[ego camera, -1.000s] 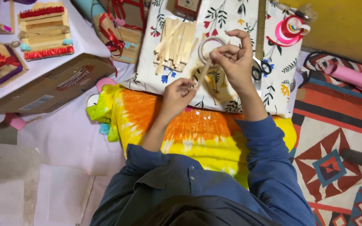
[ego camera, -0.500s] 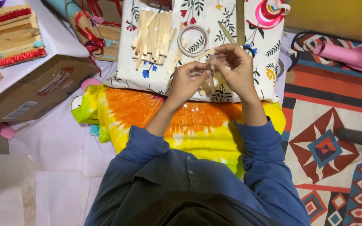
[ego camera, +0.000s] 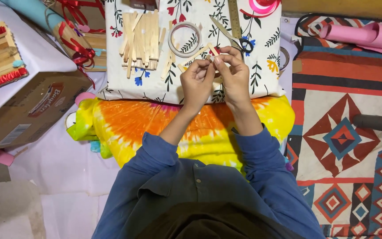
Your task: The person assembles a small square frame using wooden sticks and clear tape. They cut pieces of tape with scissors, wrap them around the corners of the sticks to join them, and press the joints to secure them. The process is repeated for each corner of the frame.
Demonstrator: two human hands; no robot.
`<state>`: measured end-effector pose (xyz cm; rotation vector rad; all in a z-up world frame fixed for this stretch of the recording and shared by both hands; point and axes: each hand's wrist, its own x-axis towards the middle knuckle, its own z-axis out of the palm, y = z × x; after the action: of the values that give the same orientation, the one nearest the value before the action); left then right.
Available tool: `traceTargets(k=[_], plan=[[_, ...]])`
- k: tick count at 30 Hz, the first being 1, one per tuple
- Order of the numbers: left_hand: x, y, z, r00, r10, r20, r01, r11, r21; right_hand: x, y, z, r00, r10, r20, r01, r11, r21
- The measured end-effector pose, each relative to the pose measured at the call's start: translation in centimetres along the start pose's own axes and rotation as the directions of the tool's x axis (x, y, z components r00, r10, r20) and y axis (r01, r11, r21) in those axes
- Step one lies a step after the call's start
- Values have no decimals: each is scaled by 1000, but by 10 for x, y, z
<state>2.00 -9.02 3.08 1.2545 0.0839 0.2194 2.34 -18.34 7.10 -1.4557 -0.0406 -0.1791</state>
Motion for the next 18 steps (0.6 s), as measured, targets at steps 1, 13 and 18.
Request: traceTargets(k=[1, 13, 18], plan=[[-1, 2, 1, 1000, 0, 1, 0, 1000, -2, 0, 3, -2, 1000, -1, -1, 1, 1000, -2], [-3, 4, 5, 991, 126, 42, -128, 991, 43, 0, 4, -1, 999, 35, -40, -32, 997, 74], [-3, 6, 3, 987, 154, 51, -157, 986, 60, -1, -4, 5, 998, 59, -35, -55, 994, 92]])
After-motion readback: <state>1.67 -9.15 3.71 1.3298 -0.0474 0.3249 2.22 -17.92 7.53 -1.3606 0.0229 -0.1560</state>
